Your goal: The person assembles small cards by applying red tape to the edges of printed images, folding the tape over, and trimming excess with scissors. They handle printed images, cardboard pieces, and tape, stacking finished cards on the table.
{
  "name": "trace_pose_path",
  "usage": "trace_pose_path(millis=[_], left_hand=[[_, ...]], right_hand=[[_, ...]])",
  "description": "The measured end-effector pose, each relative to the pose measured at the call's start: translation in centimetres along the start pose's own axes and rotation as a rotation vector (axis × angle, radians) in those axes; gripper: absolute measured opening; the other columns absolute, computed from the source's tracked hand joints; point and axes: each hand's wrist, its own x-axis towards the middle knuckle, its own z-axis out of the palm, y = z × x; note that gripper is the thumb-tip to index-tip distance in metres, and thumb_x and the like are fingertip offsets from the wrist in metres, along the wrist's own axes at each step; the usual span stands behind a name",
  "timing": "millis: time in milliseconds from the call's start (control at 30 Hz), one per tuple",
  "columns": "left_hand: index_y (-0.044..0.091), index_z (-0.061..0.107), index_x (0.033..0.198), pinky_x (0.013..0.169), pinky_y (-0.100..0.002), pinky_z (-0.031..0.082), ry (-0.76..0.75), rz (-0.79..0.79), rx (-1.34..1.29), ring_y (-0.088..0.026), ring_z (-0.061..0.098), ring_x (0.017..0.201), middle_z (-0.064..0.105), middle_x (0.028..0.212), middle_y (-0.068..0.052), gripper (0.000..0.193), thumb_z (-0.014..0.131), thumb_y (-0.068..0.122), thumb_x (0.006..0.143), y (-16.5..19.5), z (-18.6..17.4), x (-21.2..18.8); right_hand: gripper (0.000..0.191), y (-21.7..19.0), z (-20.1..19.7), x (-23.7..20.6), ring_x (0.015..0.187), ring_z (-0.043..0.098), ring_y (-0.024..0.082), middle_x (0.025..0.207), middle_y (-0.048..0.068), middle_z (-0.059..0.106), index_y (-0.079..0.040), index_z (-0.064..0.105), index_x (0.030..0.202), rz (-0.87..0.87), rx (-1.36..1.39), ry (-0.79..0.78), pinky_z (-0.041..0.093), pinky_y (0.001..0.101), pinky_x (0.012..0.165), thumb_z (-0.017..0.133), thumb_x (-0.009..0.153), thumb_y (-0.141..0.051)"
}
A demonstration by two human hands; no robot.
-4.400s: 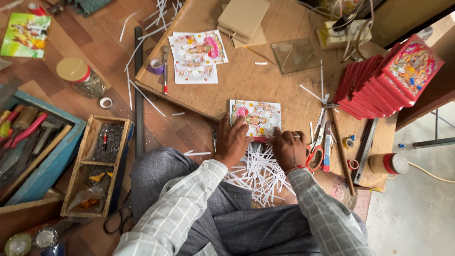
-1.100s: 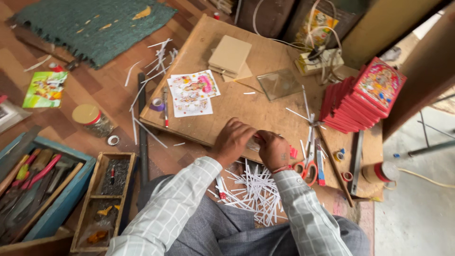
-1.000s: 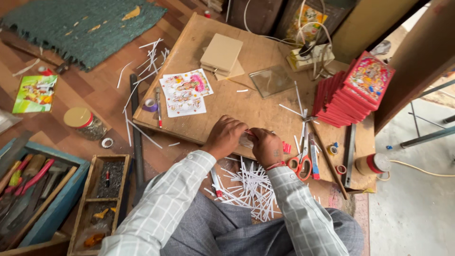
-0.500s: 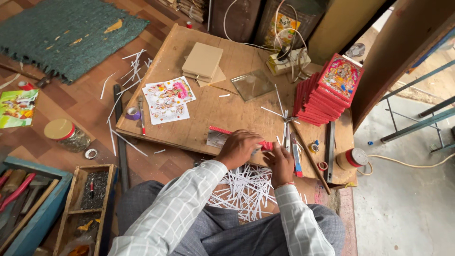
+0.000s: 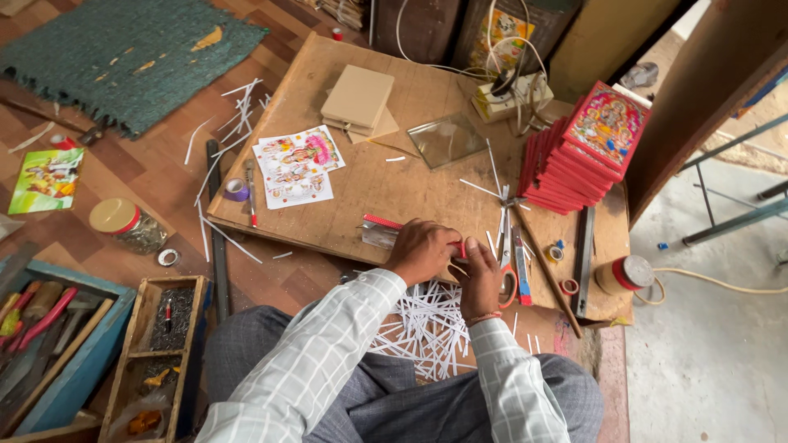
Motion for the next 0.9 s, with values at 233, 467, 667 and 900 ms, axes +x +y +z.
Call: trace_pose_path(millis=[233, 467, 667, 900], left_hand=[[0.011, 0.073, 0.081, 0.075, -0.049, 0.053, -0.043, 0.015, 0.025, -0.037, 0.071, 0.079, 0.072, 0.078, -0.016, 0.012, 0.073, 0.023, 0.082, -1.5, -0.7, -0.6], [0.014, 0.074, 0.079, 0.079, -0.05, 0.052, -0.021, 0.077, 0.118, -0.035, 0.071, 0.082, 0.075, 0.081, -0.011, 0.009, 0.068, 0.017, 0.084, -9.5, -9.0, -3.3], [0.009, 0.07, 0.084, 0.075, -0.049, 0.053, -0.054, -0.002, 0.094, -0.037, 0.069, 0.085, 0.073, 0.086, -0.013, 0.005, 0.07, 0.013, 0.085, -10.0, -11.1, -4.5], [0.007, 0.067, 0.081, 0.075, -0.048, 0.054, -0.037, -0.014, 0.096, -0.036, 0.071, 0.089, 0.074, 0.088, -0.013, 0.009, 0.063, -0.001, 0.081, -10.3, -10.9, -4.8]], right_hand=[[0.072, -1.5, 2.7, -1.9, 0.094, 0.068, 0.018, 0.12, 0.01, 0.068, -0.001, 0.052, 0.141, -0.122, -0.259, 0.075, 0.054, 0.0341, 0.078, 0.08, 0.082, -0.03], [0.07, -2.1, 2.5, -1.9, 0.095, 0.069, 0.016, 0.123, 0.01, 0.069, -0.001, 0.056, 0.14, -0.137, -0.368, 0.079, 0.051, 0.0305, 0.081, 0.081, 0.082, -0.03], [0.054, -2.8, 3.0, -2.1, 0.087, 0.068, 0.017, 0.114, 0.012, 0.073, 0.001, 0.065, 0.132, -0.174, -0.396, 0.022, 0.044, 0.027, 0.071, 0.079, 0.086, -0.024], [0.028, -5.3, 5.3, -2.7, 0.078, 0.072, 0.019, 0.099, 0.006, 0.074, -0.008, 0.076, 0.112, -0.656, -1.133, -0.263, 0.055, 0.036, 0.08, 0.077, 0.088, -0.022]])
